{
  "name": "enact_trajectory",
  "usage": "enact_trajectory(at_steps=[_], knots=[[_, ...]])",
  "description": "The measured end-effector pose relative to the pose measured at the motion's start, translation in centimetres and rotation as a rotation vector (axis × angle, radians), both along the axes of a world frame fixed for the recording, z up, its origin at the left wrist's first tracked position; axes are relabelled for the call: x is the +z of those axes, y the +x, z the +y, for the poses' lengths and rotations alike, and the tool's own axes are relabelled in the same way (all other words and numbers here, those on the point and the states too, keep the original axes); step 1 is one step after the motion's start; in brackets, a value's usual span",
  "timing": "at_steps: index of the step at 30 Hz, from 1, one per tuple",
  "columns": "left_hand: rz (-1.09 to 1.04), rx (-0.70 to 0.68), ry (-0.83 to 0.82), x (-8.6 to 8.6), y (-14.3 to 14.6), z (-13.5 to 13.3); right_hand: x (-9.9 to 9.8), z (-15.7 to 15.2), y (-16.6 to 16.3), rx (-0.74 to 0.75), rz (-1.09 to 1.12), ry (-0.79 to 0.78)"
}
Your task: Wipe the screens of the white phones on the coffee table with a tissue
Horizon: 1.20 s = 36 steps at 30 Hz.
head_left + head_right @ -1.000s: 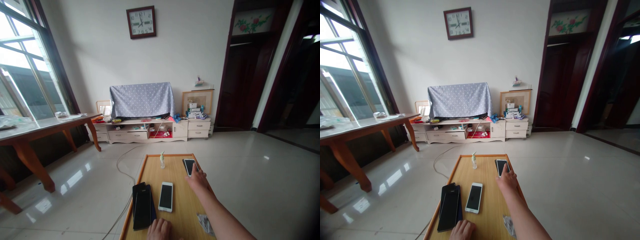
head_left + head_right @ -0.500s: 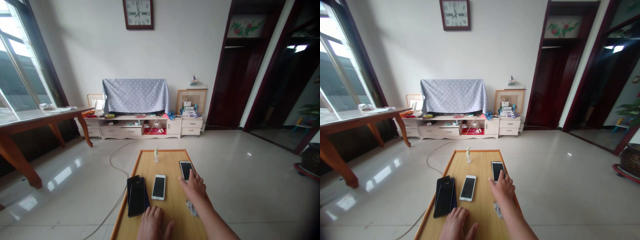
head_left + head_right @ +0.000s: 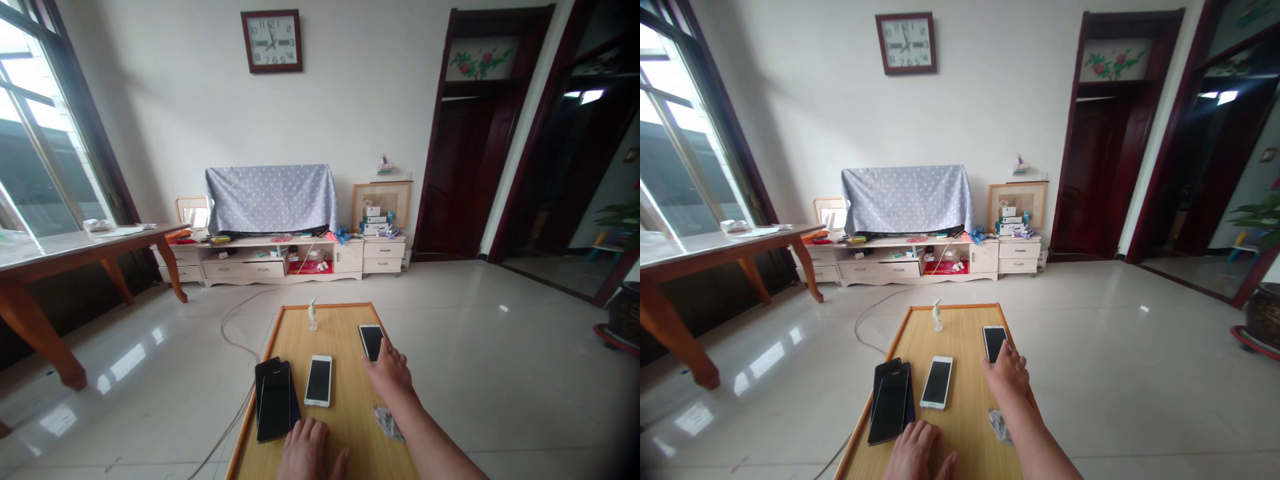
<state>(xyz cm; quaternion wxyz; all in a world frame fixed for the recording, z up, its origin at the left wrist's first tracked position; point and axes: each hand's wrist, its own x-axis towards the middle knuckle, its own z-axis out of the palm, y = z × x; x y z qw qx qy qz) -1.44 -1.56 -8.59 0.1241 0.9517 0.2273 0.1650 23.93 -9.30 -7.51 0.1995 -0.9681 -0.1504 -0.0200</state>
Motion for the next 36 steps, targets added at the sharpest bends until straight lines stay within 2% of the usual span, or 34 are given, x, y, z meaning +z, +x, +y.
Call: enact_trajectory(at_steps=[6,11,18,23,29,36], knots=[[0.038,-0.020,-0.088,2.8,-0.7,-0.6,0.8,-1.9,-0.6,-0.029,-0.057,0.088],[0.021,-0.007,-0.085,3.7,-1.1,-1.3,1.1,-5.9,-1.3,-0.065,-0.009,0.189],[0.019,-0.002,-0.018,3.1,-1.5,-1.6,0.0,-10.4,-6.5,0.189,0.190,0.235],[0.117,0.010,-0.014,2.2,-1.2,-1.6,0.3,-11.5,-10.1,0.268,0.055,0.112],[0.203,0.041,-0.033,2.4,-1.1,-2.0,1.6,-11.6,-11.7,0.341,0.018,-0.002],[0.212,0.049,-0.010,2.4,-1.2,-2.4,1.8,-11.2,-12.6,0.403,-0.015,-0.004]])
